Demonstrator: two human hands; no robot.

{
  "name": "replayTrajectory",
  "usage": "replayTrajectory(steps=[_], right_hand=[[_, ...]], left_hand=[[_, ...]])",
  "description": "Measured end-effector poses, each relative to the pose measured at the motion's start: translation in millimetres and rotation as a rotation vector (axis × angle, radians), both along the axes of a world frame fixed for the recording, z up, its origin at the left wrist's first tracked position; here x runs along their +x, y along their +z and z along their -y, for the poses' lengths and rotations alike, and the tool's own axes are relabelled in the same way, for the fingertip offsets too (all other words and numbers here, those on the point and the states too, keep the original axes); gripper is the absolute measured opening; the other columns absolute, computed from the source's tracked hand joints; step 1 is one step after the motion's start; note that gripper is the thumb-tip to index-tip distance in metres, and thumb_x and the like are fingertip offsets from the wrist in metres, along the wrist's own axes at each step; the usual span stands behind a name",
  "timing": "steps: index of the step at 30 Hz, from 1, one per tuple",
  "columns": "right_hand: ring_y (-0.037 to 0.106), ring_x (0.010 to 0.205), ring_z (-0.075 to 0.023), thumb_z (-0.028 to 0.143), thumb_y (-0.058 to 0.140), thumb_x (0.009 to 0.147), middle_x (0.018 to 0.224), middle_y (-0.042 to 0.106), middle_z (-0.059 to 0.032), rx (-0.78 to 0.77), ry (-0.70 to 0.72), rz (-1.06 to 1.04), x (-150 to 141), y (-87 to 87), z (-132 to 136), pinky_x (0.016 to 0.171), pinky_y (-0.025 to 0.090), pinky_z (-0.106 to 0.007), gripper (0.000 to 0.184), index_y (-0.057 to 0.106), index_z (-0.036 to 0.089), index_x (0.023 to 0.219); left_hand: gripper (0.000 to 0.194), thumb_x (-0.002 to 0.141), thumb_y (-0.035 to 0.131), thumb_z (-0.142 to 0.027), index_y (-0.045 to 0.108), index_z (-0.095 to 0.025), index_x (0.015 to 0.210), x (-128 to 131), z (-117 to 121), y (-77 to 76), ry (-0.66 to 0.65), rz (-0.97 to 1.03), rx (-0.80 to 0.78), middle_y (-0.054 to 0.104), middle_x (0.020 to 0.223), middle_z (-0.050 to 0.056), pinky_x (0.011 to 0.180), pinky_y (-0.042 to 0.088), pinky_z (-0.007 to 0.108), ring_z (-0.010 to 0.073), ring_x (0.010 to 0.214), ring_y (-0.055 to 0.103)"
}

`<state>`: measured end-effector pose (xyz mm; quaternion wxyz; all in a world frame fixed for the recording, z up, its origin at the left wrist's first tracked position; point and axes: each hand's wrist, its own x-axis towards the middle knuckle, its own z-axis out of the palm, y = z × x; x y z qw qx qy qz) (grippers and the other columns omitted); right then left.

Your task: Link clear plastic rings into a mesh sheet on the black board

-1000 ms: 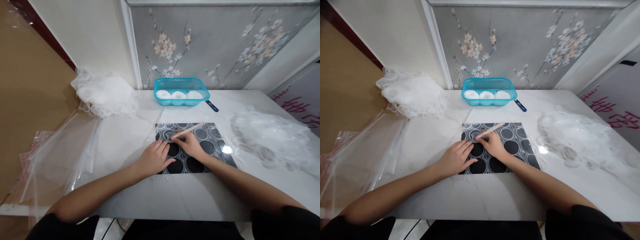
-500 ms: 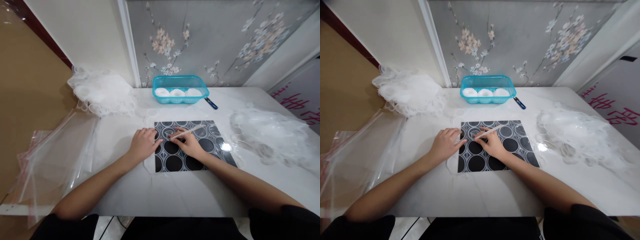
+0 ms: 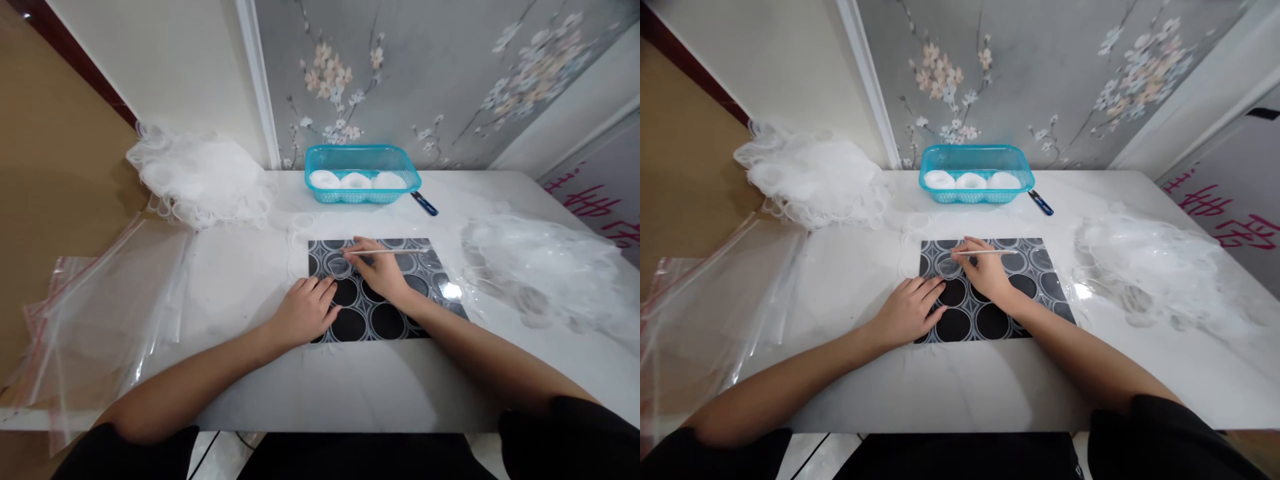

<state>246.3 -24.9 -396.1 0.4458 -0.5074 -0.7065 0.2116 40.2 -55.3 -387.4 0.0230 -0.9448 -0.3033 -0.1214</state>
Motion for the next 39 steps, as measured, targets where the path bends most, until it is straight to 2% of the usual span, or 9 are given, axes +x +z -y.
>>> replayTrajectory(steps=[4, 7, 13, 17, 20, 26, 30, 35, 39], right_hand=[[0.06, 0.107, -0.0245, 0.03, 0.059, 0.086, 0.092, 0.072, -0.004, -0.099, 0.085, -0.037, 0.8, -1.9, 17.6, 0.094, 0.047, -0.043, 0.011, 0.067, 0.024, 0.088], [0.059, 0.111, -0.0251, 0.028, 0.058, 0.086, 0.092, 0.072, -0.0043, -0.133, 0.096, -0.017, 1.9, -4.1, 24.6, 0.096, 0.045, -0.043, 0.01, 0.067, 0.024, 0.085], [0.051, 0.121, -0.0271, 0.026, 0.06, 0.085, 0.099, 0.072, -0.0037, -0.161, 0.141, 0.041, -0.3, -4.5, 22.8, 0.101, 0.041, -0.051, 0.01, 0.068, 0.025, 0.089], [0.048, 0.125, -0.0262, 0.027, 0.06, 0.085, 0.104, 0.072, -0.0041, -0.169, 0.112, 0.002, -1.4, -4.1, 22.9, 0.102, 0.041, -0.051, 0.01, 0.068, 0.025, 0.091], [0.048, 0.126, -0.0258, 0.027, 0.06, 0.085, 0.105, 0.071, -0.0035, -0.187, 0.118, 0.017, -1.0, -5.1, 22.3, 0.103, 0.039, -0.052, 0.009, 0.068, 0.025, 0.09], [0.049, 0.125, -0.0255, 0.026, 0.06, 0.086, 0.101, 0.072, -0.0027, -0.206, 0.122, 0.046, -0.8, -6.0, 20.0, 0.102, 0.04, -0.051, 0.009, 0.068, 0.025, 0.089], [0.05, 0.124, -0.0258, 0.026, 0.059, 0.087, 0.101, 0.072, -0.0023, -0.171, 0.121, 0.109, -1.4, -5.6, 19.8, 0.101, 0.041, -0.05, 0.009, 0.067, 0.024, 0.09], [0.055, 0.116, -0.0251, 0.022, 0.053, 0.091, 0.096, 0.073, -0.0018, 0.026, 0.171, 0.364, -0.3, -3.9, 19.4, 0.095, 0.041, -0.046, 0.013, 0.066, 0.023, 0.092], [0.053, 0.116, -0.0262, 0.017, 0.052, 0.089, 0.097, 0.072, -0.0025, 0.165, 0.283, 0.607, 3.9, 7.0, 2.6, 0.096, 0.038, -0.046, 0.017, 0.065, 0.024, 0.098]], left_hand=[[0.048, 0.091, 0.045, -0.036, 0.051, -0.009, 0.13, 2.4, -3.5, 2.0, 0.033, -0.021, -0.045, 0.052, 0.133, 0.012, 0.081, 0.044, 0.038, 0.0266, 0.101, 0.053], [0.054, 0.089, 0.048, -0.039, 0.048, -0.007, 0.132, 4.2, -9.3, 2.8, 0.056, 0.004, -0.097, 0.05, 0.135, 0.012, 0.084, 0.044, 0.039, 0.0274, 0.104, 0.05], [0.065, 0.087, 0.05, -0.043, 0.038, -0.005, 0.138, 3.2, -18.5, 1.1, 0.074, 0.052, -0.159, 0.048, 0.138, 0.012, 0.09, 0.042, 0.037, 0.026, 0.103, 0.048], [0.077, 0.085, 0.053, -0.046, 0.025, -0.005, 0.144, 2.1, -23.2, -1.3, 0.083, 0.064, -0.184, 0.038, 0.145, 0.014, 0.091, 0.042, 0.036, 0.0256, 0.105, 0.048], [0.077, 0.086, 0.053, -0.048, 0.023, -0.007, 0.145, 1.9, -25.8, -2.5, 0.078, 0.063, -0.206, 0.036, 0.146, 0.014, 0.092, 0.042, 0.037, 0.0262, 0.112, 0.047], [0.075, 0.086, 0.053, -0.049, 0.03, -0.005, 0.142, 1.1, -28.5, -4.0, 0.075, 0.037, -0.187, 0.04, 0.144, 0.015, 0.093, 0.042, 0.037, 0.0273, 0.112, 0.048], [0.07, 0.088, 0.05, -0.051, 0.035, -0.005, 0.139, 0.5, -23.0, -2.6, 0.076, 0.043, -0.122, 0.042, 0.142, 0.017, 0.094, 0.042, 0.038, 0.0278, 0.113, 0.049], [0.045, 0.094, 0.045, -0.037, 0.053, -0.003, 0.123, 2.3, 1.2, -2.8, 0.084, -0.019, 0.04, 0.054, 0.128, 0.02, 0.09, 0.044, 0.04, 0.0308, 0.11, 0.054], [0.039, 0.097, 0.04, -0.027, 0.055, 0.001, 0.121, 4.2, 13.0, -12.4, 0.021, -0.055, 0.092, 0.057, 0.125, 0.021, 0.099, 0.039, 0.04, 0.0305, 0.121, 0.05]])
